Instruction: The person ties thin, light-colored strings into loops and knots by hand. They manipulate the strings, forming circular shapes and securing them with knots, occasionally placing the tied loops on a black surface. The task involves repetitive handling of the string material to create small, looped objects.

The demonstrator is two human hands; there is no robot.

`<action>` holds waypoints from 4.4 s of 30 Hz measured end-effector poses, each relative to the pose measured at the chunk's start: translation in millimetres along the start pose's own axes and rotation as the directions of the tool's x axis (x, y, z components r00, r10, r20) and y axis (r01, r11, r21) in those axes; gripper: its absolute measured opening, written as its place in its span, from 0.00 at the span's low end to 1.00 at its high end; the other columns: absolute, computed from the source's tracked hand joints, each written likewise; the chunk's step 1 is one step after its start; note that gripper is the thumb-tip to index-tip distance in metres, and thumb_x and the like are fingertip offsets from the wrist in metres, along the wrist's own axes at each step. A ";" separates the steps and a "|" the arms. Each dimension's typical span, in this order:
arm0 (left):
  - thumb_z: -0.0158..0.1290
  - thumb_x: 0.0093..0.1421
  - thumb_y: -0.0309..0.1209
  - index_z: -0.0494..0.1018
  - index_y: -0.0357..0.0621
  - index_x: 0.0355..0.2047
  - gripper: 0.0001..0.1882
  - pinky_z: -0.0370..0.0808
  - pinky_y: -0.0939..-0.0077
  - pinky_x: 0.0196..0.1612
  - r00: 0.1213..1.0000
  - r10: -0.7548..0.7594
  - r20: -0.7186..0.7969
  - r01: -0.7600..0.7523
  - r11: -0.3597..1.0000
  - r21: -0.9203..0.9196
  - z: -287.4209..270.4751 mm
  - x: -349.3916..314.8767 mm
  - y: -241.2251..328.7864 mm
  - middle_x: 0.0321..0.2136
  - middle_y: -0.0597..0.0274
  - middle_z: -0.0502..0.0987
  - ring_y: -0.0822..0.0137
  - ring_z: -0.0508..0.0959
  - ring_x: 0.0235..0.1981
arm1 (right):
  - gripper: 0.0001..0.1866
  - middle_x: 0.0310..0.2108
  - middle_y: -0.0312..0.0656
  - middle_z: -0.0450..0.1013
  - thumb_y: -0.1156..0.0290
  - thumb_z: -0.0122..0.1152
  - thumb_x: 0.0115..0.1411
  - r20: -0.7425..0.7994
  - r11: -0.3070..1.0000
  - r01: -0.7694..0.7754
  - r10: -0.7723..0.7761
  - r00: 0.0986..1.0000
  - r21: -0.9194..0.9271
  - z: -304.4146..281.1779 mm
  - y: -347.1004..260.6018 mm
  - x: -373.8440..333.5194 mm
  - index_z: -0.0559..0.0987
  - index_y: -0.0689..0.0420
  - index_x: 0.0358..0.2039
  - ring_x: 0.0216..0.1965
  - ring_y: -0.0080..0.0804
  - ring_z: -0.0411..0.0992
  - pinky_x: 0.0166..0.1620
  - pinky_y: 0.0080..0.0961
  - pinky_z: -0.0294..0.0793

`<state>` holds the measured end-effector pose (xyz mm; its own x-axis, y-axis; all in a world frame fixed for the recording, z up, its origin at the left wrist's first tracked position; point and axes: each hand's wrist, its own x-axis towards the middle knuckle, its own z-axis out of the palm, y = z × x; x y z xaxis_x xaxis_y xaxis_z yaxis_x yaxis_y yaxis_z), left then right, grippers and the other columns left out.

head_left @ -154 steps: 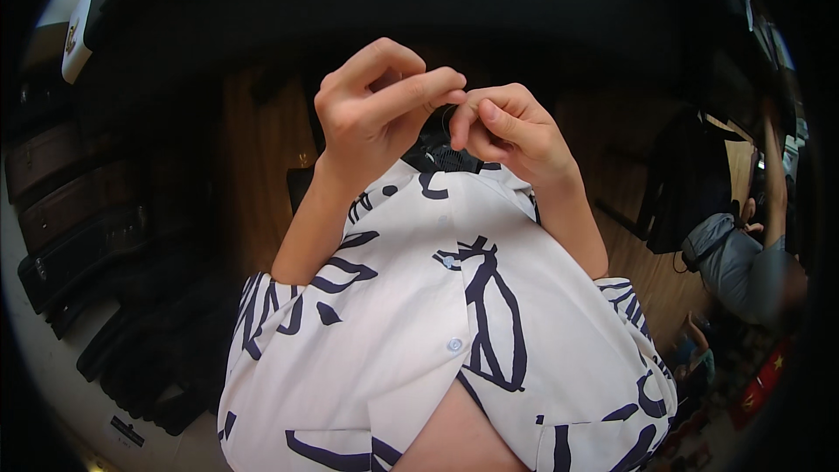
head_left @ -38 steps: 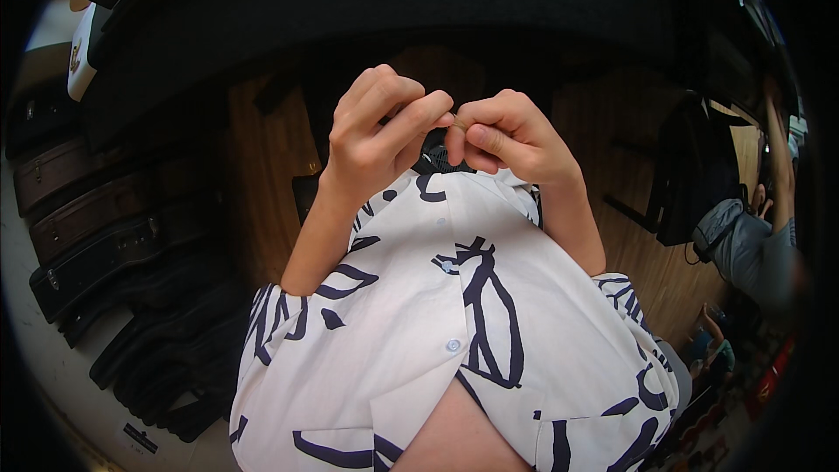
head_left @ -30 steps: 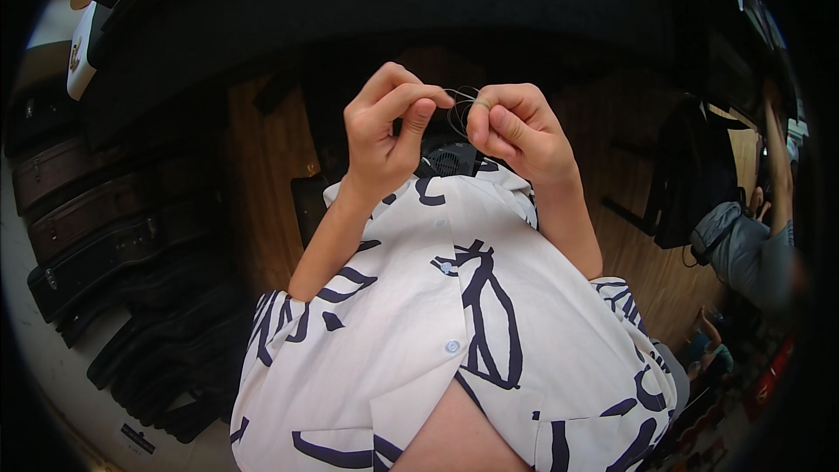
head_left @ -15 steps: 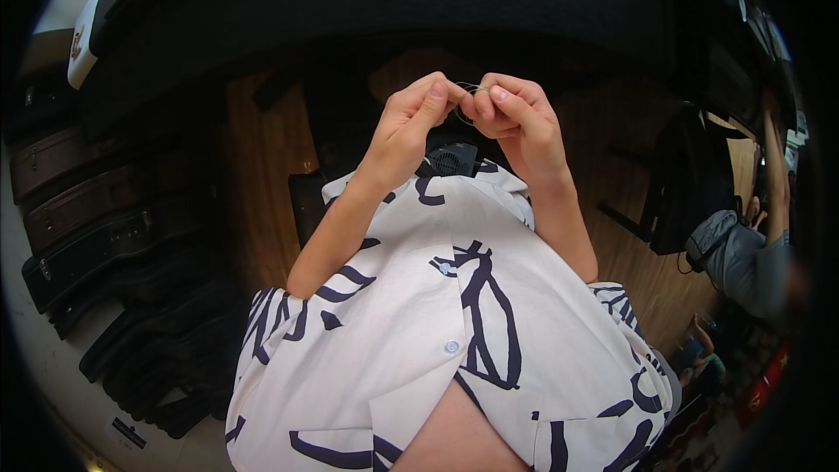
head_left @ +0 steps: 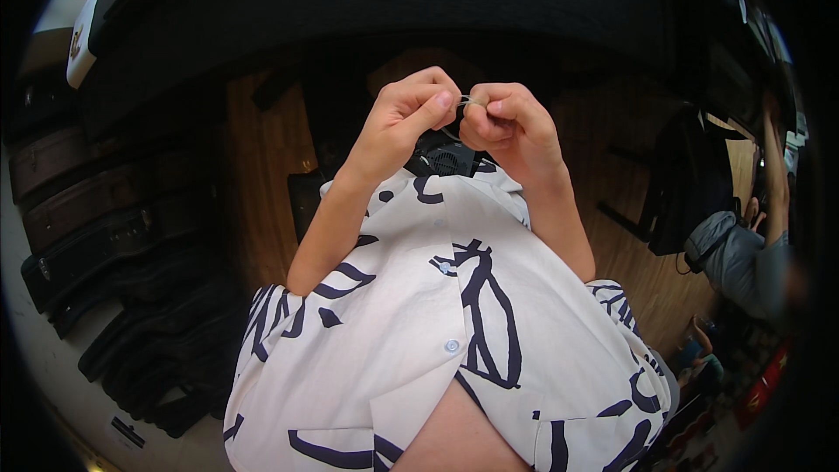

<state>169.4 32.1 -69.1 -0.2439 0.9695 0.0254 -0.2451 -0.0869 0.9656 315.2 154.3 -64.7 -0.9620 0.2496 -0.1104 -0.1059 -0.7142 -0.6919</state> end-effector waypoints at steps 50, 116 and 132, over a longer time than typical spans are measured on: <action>0.58 0.57 0.18 0.84 0.39 0.36 0.08 0.73 0.86 0.32 0.979 0.126 -0.160 -0.073 0.951 0.301 -27.3 0.3 -20.2 0.29 0.65 0.75 0.75 0.76 0.27 | 0.15 0.13 0.30 0.67 0.66 0.52 0.71 0.134 1.000 0.010 -0.012 0.991 0.019 -8.6 2.9 11.8 0.80 0.65 0.39 0.12 0.10 0.59 0.18 0.08 0.55; 0.62 0.60 0.29 0.78 0.39 0.44 0.13 0.73 0.83 0.38 0.974 -0.226 -0.032 0.205 0.925 -0.319 -13.7 -1.5 -33.7 0.34 0.65 0.79 0.78 0.76 0.35 | 0.15 0.16 0.30 0.69 0.69 0.51 0.71 -0.090 0.952 0.114 -0.145 0.985 -0.284 -17.8 17.6 20.2 0.80 0.67 0.47 0.15 0.10 0.61 0.21 0.09 0.61; 0.64 0.50 0.19 0.80 0.41 0.42 0.17 0.78 0.79 0.30 0.772 0.576 -0.269 -0.246 0.660 0.710 -4.7 3.2 -10.7 0.34 0.61 0.78 0.70 0.80 0.28 | 0.13 0.16 0.32 0.70 0.68 0.54 0.69 -0.087 0.970 0.085 -0.107 0.990 -0.226 -15.0 11.1 16.8 0.81 0.64 0.37 0.15 0.12 0.62 0.20 0.08 0.59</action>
<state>166.8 35.1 -80.6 -0.5816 0.6366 0.5064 0.5642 -0.1327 0.8149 301.7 160.4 -84.9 -0.9196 0.3806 -0.0973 -0.1278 -0.5239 -0.8422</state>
